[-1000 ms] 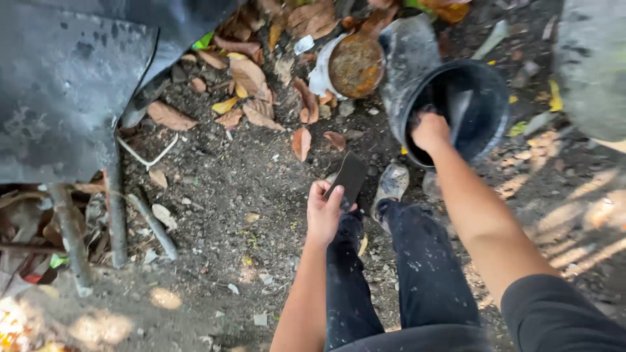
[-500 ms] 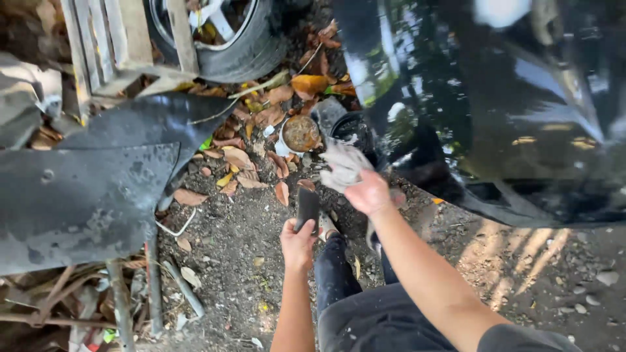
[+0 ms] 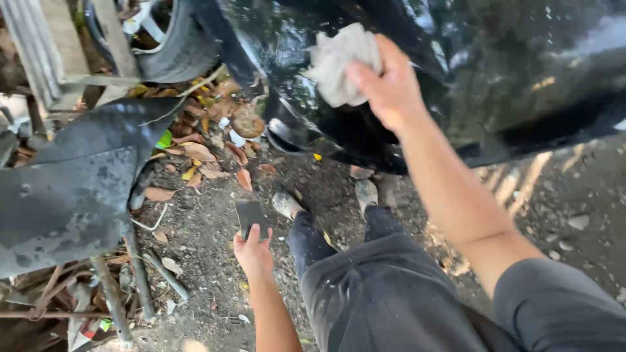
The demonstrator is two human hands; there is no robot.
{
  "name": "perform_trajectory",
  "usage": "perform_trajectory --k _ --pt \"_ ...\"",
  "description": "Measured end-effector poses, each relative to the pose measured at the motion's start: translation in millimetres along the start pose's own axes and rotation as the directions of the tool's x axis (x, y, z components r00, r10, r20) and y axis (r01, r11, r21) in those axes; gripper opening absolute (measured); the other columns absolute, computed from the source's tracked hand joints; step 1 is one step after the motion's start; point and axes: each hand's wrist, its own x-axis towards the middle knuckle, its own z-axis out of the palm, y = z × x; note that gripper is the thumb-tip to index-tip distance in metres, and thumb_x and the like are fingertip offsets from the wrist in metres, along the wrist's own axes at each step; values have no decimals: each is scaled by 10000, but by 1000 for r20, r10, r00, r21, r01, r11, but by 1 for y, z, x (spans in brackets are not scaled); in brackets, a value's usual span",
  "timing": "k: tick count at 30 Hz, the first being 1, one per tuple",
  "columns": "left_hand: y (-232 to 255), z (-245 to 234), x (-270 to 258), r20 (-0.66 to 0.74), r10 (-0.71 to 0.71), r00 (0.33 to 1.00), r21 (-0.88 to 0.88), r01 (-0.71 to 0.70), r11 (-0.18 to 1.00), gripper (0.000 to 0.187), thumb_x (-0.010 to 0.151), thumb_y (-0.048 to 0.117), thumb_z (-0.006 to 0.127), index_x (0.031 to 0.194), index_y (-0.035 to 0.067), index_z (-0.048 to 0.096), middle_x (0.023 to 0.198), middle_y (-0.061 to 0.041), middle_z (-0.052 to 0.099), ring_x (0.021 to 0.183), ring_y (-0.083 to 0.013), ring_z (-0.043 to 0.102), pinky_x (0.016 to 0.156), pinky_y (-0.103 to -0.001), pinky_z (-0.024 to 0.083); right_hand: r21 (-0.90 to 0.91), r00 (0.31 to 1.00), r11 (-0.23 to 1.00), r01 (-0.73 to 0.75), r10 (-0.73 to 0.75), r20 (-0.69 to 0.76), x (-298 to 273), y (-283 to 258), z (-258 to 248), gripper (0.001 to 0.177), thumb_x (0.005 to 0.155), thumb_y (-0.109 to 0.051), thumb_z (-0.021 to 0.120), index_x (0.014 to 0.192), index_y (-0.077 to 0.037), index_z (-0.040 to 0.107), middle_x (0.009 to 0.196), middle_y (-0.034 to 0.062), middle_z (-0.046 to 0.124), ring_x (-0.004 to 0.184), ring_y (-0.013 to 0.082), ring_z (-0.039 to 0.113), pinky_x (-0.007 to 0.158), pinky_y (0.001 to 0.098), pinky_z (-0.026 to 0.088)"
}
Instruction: The person cleans a black car part, likely a bumper, using a cloth and a small abrasive pad. They repeatedly dip the cloth into a bucket of water and wipe the surface of the part, focusing on removing dirt and residue.
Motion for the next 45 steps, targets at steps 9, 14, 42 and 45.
perform_trajectory --k 9,14,42,45 --pt "-61 115 -69 271 -36 962 56 22 998 185 876 -84 697 935 36 570 885 -79 675 735 -171 665 727 -432 641 -986 968 168 10 -251 -33 -49 54 -170 801 858 -554 898 1370 3 636 1620 317 360 1454 539 268 1040 716 254" --pt "-80 157 -72 429 -95 898 171 23 985 195 916 -120 665 926 37 550 938 -96 656 752 -168 641 737 -413 613 -955 980 254 -155 -80 -181 -38 63 -115 943 769 -649 869 1421 -49 548 1649 196 283 1535 439 118 1144 744 102" --pt "-248 643 -270 882 366 296 397 -885 -242 695 949 283 608 1522 -43 387 1608 -277 330 1494 -484 282 1206 -619 215 552 957 824 -129 248 -147 129 -42 -462 316 958 -68 556 1261 -157 538 1066 76 661 818 229 690 603 416 626" --pt "-232 639 -277 814 414 406 486 -868 -103 622 1014 192 567 1552 -44 364 1633 -279 327 1532 -496 265 1246 -577 217 74 927 988 132 -96 -362 179 -28 -570 311 1019 8 647 1311 -63 566 1096 70 640 878 189 592 685 345 505"
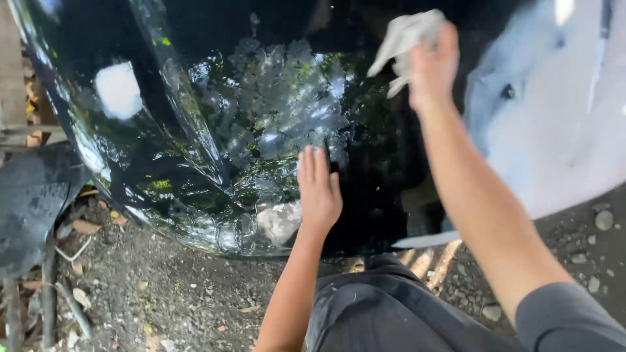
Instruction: The person cleans a black car part, likely a bumper, using a cloth and a small abrasive pad. They repeatedly dip the cloth into a bucket of water and wipe the surface of the part, focusing on removing dirt and residue.
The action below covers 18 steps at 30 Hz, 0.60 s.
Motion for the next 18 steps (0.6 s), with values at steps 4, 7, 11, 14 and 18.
perform_trajectory --k 4,7,11,14,18 --pt "-16 -6 -12 -169 -103 980 -125 83 989 582 1041 127 519 1567 -50 343 1648 -305 296 1547 -501 259 1274 -549 224 -776 617 106 621 -677 401 51 -4 -53 527 850 -95 733 1322 41 542 1261 301 564 1135 493 510 985 564 425" --pt "-13 -7 -30 -207 -232 950 -131 208 969 558 1049 110 506 1560 -56 353 1637 -315 306 1531 -511 266 1254 -527 235 -735 577 -99 671 -553 601 35 -21 -11 562 843 -208 725 1343 4 583 1383 211 583 1241 456 511 995 537 380" --pt "-21 -13 -48 -403 -323 856 -211 257 943 506 1095 119 468 1565 -40 367 1643 -279 343 1553 -465 310 1288 -493 261 -621 636 145 770 -108 764 -30 -29 86 492 870 -422 770 1205 -81 649 1286 164 573 1229 405 506 1012 547 383" --pt "-20 -19 -86 -480 -392 785 -238 313 919 497 1098 105 450 1564 -45 370 1639 -277 363 1551 -447 328 1287 -486 265 -358 360 38 933 -141 922 -124 -5 125 592 758 -475 773 1166 -65 643 1296 160 585 1236 412 524 966 544 381" --pt "-20 -23 -147 -546 -480 686 -258 407 876 515 1053 85 464 1540 -60 378 1602 -310 375 1501 -434 367 1253 -484 284 3 84 306 952 -271 959 -242 45 121 504 725 -312 756 1185 -142 642 1300 93 613 1262 357 556 1043 503 422"
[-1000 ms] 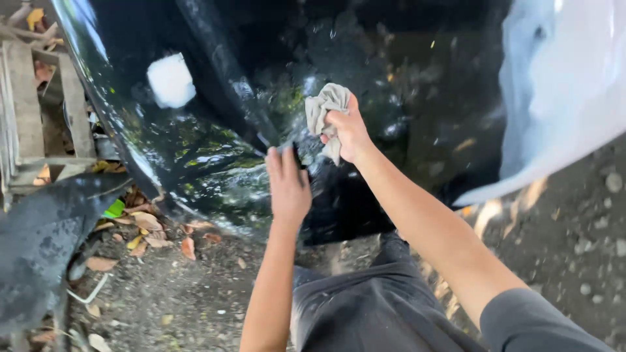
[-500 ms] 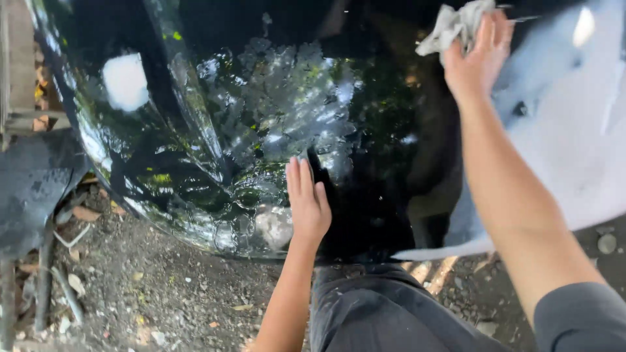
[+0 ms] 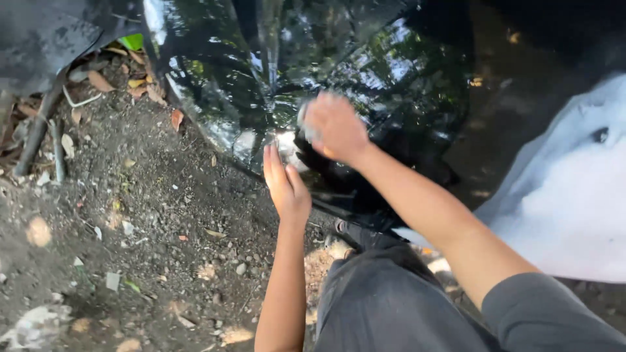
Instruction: The person cleans a black car part, likely a bumper, using a cloth and a small abrasive pad. They repeatedly dip the cloth into a bucket of water and wipe the surface of the part, focusing on removing dirt and residue.
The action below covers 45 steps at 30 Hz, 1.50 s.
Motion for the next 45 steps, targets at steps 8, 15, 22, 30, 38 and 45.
perform_trajectory --k 8,15,22,30,38,45 --pt "-18 10 -87 -36 -57 998 194 63 979 536 1023 80 535 1525 -53 400 1561 -309 410 1465 -483 376 1230 -525 297 -60 983 981 -183 183 -4 20 79 -41 220 810 -142 676 986 -238 767 965 76 682 956 328 648 836 448 529" --pt "-2 40 -89 39 0 999 256 -10 967 578 986 109 586 1504 -62 398 1560 -304 384 1453 -507 356 1198 -553 315 -518 862 731 -444 190 -471 31 292 -122 388 731 -197 724 1081 -37 671 991 142 638 895 368 625 737 526 489" --pt "-3 49 -92 -55 -90 994 274 102 956 557 961 73 576 1483 -47 426 1569 -301 382 1456 -508 353 1202 -563 305 -201 959 949 -244 205 -195 142 187 -54 399 736 -290 699 1093 -112 718 1113 160 703 1044 424 622 889 570 433" --pt "-14 50 -104 -151 -218 964 345 258 902 555 985 67 569 1509 -34 415 1577 -298 378 1461 -502 358 1215 -561 293 145 936 934 328 -342 84 79 3 65 293 732 -361 737 977 -209 681 977 20 600 979 263 582 786 419 453" --pt "7 32 -129 -164 -271 949 372 313 874 562 984 116 590 1508 -10 429 1564 -281 400 1447 -489 374 1199 -539 307 -272 998 961 52 -61 -26 162 111 65 219 920 -308 671 1020 -114 671 1025 129 635 956 341 574 757 495 437" --pt "5 13 -159 -163 -283 945 388 325 862 541 998 106 584 1502 -12 428 1564 -280 406 1445 -492 380 1199 -528 322 -165 949 983 79 -125 -289 181 55 150 384 850 -115 647 1228 -172 612 1297 97 545 1236 359 474 1017 536 365"
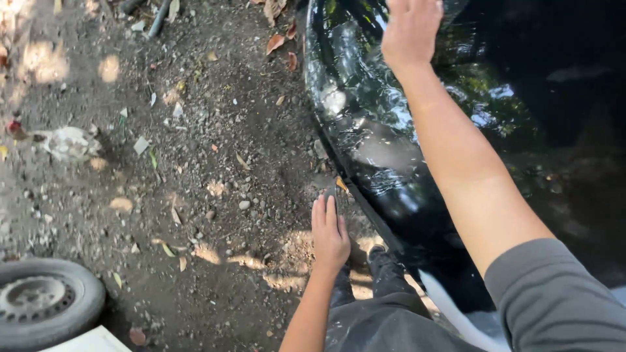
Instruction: The person cleans a black car part, likely a bumper, using a cloth and a small abrasive pad. They repeatedly dip the cloth into a bucket of water and wipe the surface of the part, focusing on removing dirt and residue.
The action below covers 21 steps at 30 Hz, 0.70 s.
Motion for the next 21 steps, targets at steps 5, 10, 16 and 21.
perform_trajectory --k 5,10,16,21 --pt "-7 17 -5 41 -12 999 -68 15 998 540 989 89 578 1497 -23 431 1546 -303 407 1430 -498 384 1187 -535 319 206 929 958 197 -250 273 -11 -65 -84 139 769 -127 661 907 -145 654 975 80 610 971 312 571 755 456 459" --pt "18 17 3 77 46 996 -117 -37 992 523 993 76 572 1487 -33 440 1547 -310 410 1431 -503 396 1195 -544 322 512 811 832 214 -443 383 -116 -92 -149 68 802 -196 707 759 -192 654 856 33 619 900 282 611 741 450 488" --pt "31 29 8 27 185 982 -186 -177 966 536 987 62 574 1491 -56 432 1551 -325 392 1436 -515 385 1214 -553 311 69 899 980 186 -198 391 -102 19 -264 155 758 -287 632 645 -181 622 697 45 617 648 267 605 515 415 463" --pt "27 26 -1 42 256 966 -242 -239 940 529 1004 61 559 1502 -55 424 1570 -311 389 1449 -511 381 1221 -551 311 -298 949 932 -207 266 171 -189 183 -332 164 836 -198 700 979 -120 681 1067 116 644 987 349 595 840 460 493"
